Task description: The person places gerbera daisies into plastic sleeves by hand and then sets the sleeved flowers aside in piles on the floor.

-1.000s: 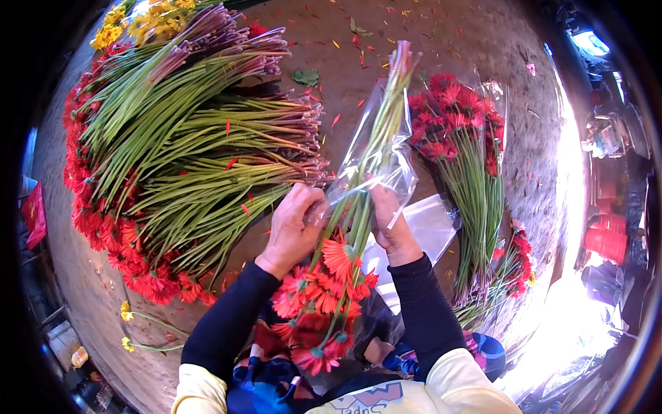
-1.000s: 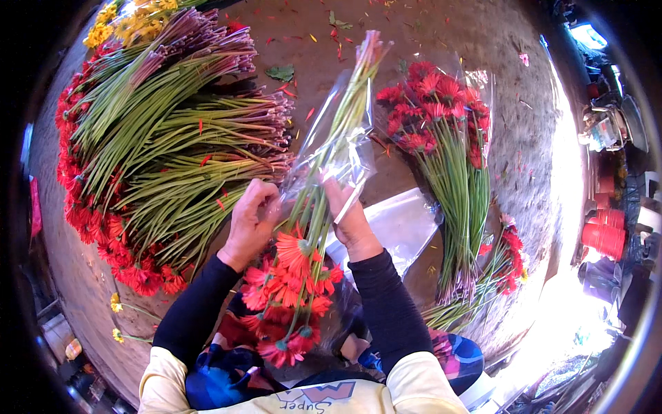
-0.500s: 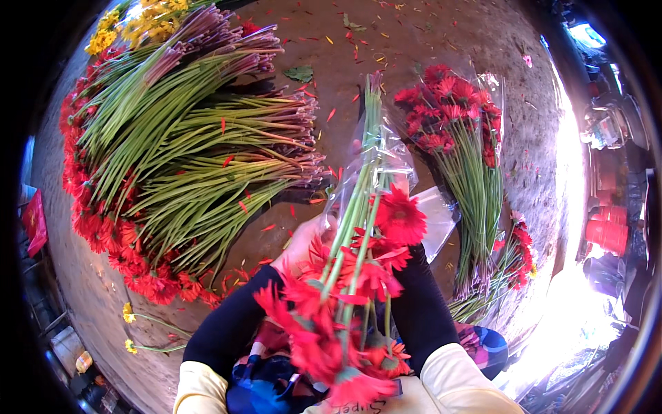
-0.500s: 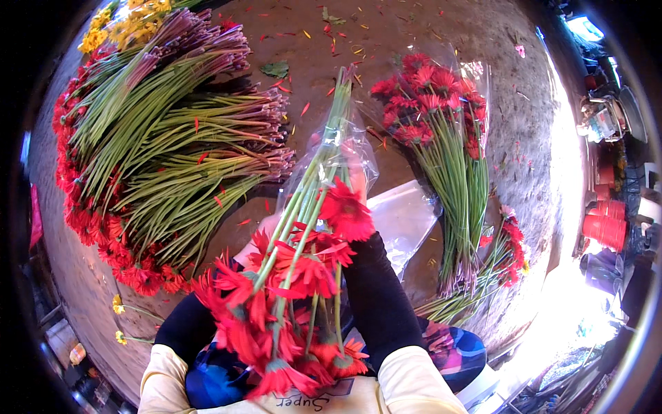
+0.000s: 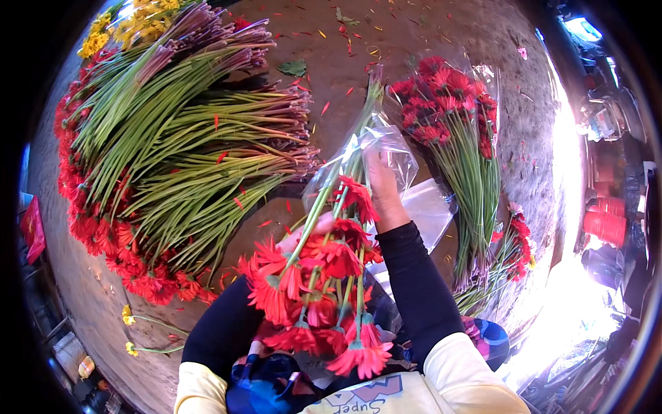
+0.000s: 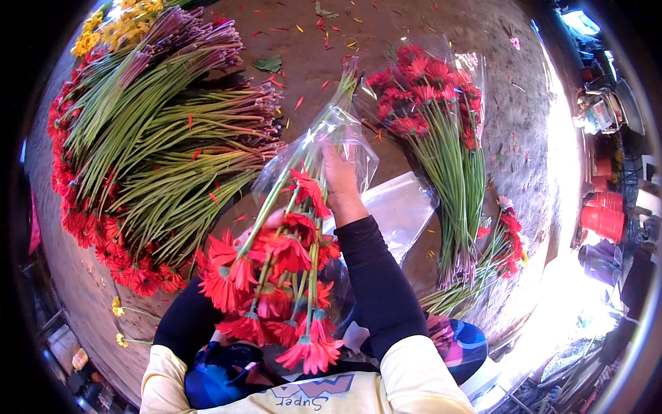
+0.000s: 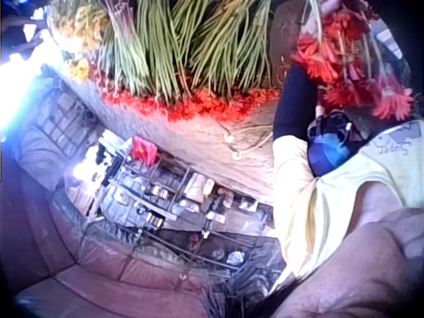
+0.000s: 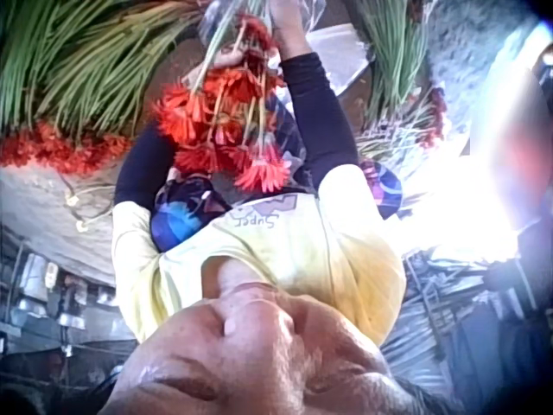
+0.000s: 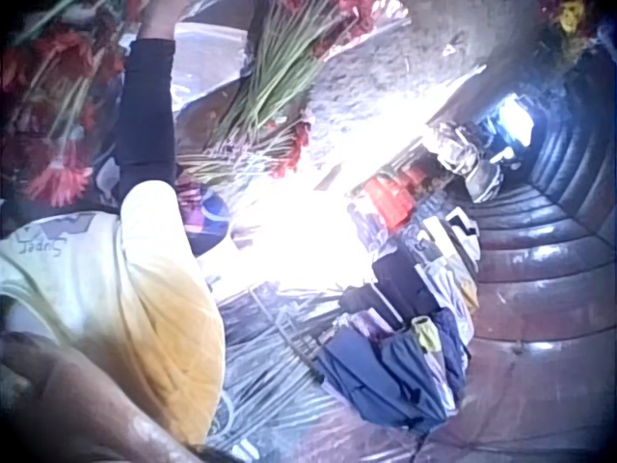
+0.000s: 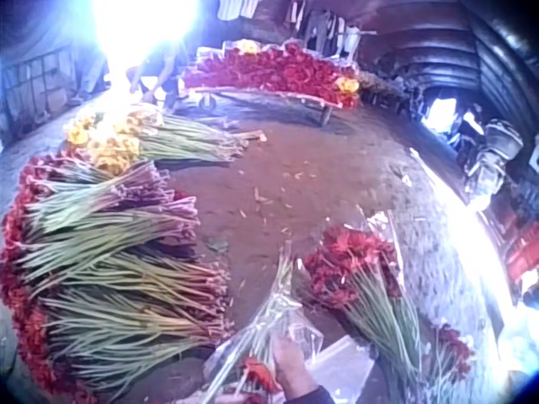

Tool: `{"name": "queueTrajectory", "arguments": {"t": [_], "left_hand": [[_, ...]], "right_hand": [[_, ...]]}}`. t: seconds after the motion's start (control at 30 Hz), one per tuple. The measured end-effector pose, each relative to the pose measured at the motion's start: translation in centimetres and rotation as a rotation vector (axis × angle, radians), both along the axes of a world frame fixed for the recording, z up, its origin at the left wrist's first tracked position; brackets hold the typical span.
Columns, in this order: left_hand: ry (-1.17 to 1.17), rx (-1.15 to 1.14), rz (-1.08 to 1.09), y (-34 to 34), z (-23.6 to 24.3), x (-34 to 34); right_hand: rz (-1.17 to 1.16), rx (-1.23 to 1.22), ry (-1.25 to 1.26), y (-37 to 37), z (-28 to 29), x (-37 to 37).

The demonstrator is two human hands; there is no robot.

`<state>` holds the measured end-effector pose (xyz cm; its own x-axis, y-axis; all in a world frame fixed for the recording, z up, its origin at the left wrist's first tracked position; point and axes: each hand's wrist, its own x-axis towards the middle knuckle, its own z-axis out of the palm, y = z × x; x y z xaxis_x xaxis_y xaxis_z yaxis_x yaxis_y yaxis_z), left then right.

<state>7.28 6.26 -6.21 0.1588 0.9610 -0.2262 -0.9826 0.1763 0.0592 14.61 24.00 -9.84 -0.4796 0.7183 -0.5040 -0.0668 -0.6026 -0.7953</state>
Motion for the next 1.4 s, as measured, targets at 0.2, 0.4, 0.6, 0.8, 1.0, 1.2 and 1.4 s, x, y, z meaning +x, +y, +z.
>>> {"name": "queueTrajectory", "arguments": {"t": [0.2,0.4,0.6,0.8,1.0,1.2,1.4], "left_hand": [[-0.336,-0.014,-0.047,-0.3,-0.9,1.8],[-0.469,-0.037,-0.069,-1.1,-0.6,1.9],[-0.385,-0.063,-0.048,-1.2,-0.6,2.0],[-0.014,-0.112,0.053,-1.4,-0.1,1.4],[0.268,-0.179,0.179,-2.1,0.7,0.4],[0.359,-0.194,0.253,-1.5,1.1,1.1],[0.372,-0.196,0.274,-1.5,0.7,1.7]], "right_hand": [[0.078,0.797,-0.419,-2.3,2.3,1.2],[-0.083,0.072,0.253,-7.7,8.8,3.9],[-0.165,-0.319,0.086,-10.6,11.1,10.3],[0.068,-0.001,-0.157,-11.4,12.1,13.4],[0.158,1.103,-0.69,-8.1,9.3,12.3],[-0.05,0.744,-0.54,-7.7,5.2,10.9],[0.074,0.811,-0.317,-10.0,7.0,8.1]]}}
